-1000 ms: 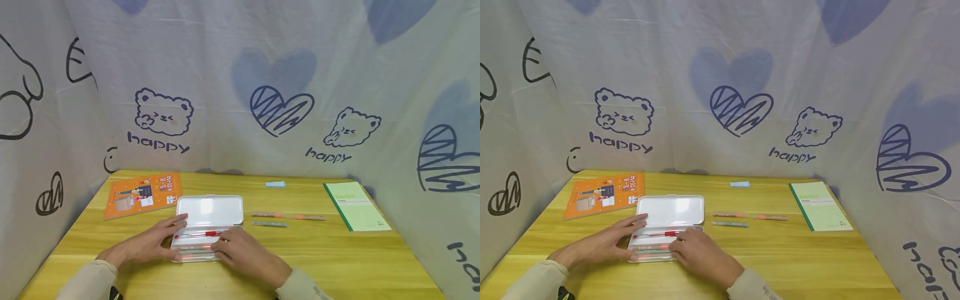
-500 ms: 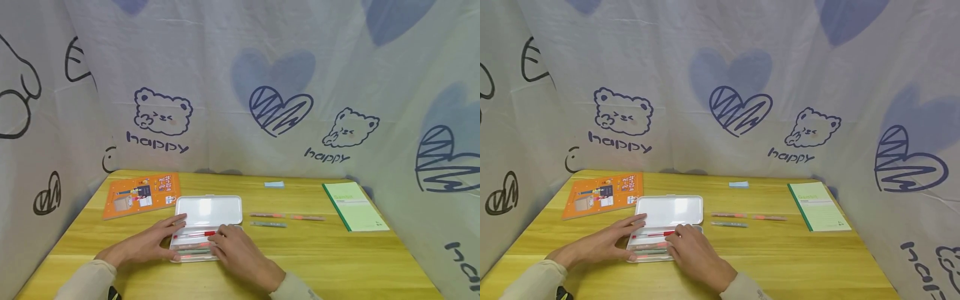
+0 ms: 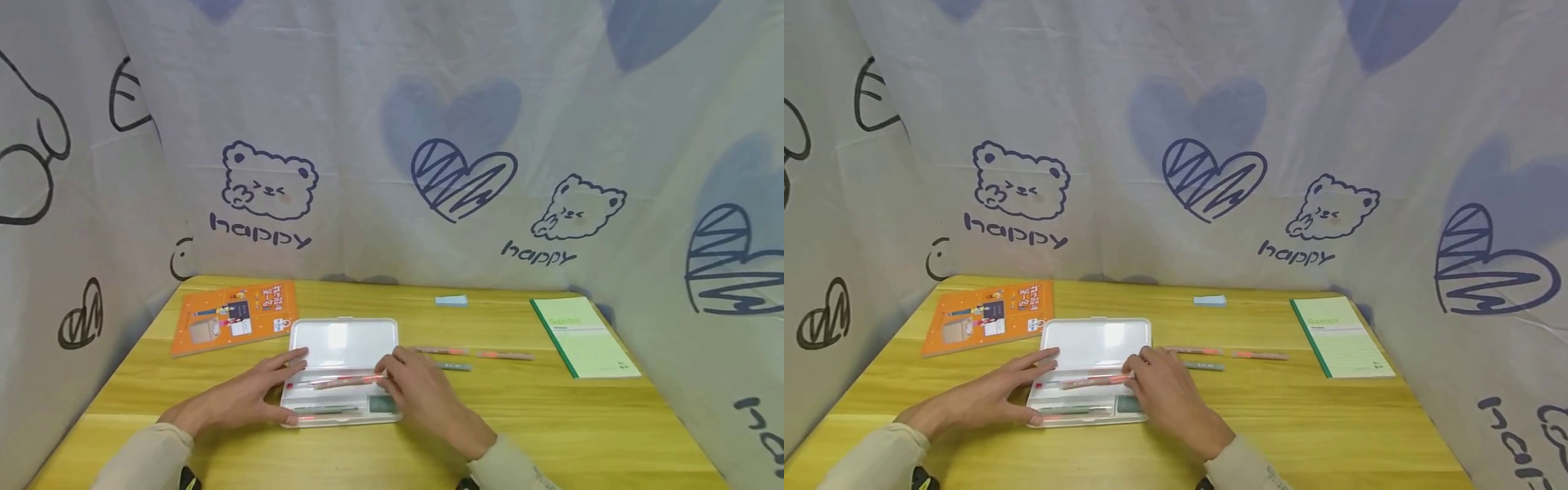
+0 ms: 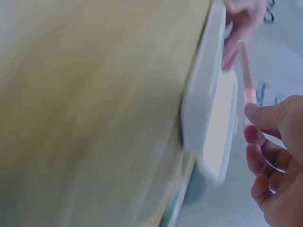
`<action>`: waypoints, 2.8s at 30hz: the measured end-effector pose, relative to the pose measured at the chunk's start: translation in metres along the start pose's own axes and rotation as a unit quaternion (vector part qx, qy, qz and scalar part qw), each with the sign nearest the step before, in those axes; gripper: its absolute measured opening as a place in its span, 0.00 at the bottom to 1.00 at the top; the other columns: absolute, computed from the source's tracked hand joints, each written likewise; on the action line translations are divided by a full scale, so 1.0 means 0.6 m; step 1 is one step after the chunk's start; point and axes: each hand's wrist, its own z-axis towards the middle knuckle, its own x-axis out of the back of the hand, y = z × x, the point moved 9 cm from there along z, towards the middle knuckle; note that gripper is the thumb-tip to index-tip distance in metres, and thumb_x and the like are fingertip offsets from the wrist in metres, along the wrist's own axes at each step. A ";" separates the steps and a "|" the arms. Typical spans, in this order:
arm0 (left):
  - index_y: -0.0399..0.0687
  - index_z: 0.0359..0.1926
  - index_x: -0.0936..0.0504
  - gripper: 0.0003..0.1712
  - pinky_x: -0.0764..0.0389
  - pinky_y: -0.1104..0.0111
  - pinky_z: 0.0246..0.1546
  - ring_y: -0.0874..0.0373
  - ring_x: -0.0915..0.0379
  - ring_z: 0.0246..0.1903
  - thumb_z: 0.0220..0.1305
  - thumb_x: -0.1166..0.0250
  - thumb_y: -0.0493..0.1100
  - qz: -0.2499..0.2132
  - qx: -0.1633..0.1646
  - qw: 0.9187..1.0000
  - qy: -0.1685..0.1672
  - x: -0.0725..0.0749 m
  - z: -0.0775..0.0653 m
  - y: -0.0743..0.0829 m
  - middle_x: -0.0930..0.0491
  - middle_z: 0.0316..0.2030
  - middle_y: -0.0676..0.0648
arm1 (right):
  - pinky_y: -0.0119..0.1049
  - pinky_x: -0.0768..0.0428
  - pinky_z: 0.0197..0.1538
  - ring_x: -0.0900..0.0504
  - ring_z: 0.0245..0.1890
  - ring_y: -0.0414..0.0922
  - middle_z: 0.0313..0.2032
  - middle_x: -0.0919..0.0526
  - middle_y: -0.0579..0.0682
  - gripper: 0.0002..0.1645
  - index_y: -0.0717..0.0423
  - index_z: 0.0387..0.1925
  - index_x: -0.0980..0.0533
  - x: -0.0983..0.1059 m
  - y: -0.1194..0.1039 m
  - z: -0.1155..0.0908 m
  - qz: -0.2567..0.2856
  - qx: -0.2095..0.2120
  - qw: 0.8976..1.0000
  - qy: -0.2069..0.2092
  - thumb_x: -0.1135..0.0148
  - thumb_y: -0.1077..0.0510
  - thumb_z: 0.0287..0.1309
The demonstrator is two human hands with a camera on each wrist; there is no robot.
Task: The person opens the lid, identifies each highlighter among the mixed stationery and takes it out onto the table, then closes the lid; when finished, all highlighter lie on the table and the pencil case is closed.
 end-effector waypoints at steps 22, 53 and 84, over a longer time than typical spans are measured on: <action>0.40 0.83 0.35 0.58 0.45 0.29 0.80 0.29 0.55 0.85 0.65 0.25 0.68 -0.008 0.018 1.000 -0.008 0.002 -0.001 0.002 0.51 0.88 0.43 | 0.29 0.26 0.35 0.30 0.31 0.30 0.34 0.19 0.37 0.04 0.47 0.42 0.18 0.035 0.226 -0.153 0.067 -0.144 0.979 -0.125 0.29 0.58 0.72; 0.38 0.83 0.35 0.59 0.44 0.29 0.79 0.28 0.54 0.84 0.65 0.25 0.67 -0.008 0.014 1.000 -0.008 0.000 0.003 0.004 0.51 0.88 0.41 | 0.31 0.27 0.36 0.31 0.30 0.33 0.31 0.20 0.37 0.11 0.49 0.46 0.15 0.055 0.179 -0.114 0.012 -0.118 0.988 -0.098 0.23 0.51 0.67; 0.41 0.83 0.35 0.56 0.45 0.29 0.80 0.29 0.54 0.84 0.66 0.26 0.66 -0.012 0.018 1.000 -0.017 -0.001 0.004 0.000 0.50 0.88 0.42 | 0.27 0.21 0.46 0.16 0.40 0.36 0.39 0.11 0.38 0.04 0.42 0.41 0.09 -0.065 -0.071 0.021 -0.009 0.072 0.984 -0.163 0.27 0.51 0.72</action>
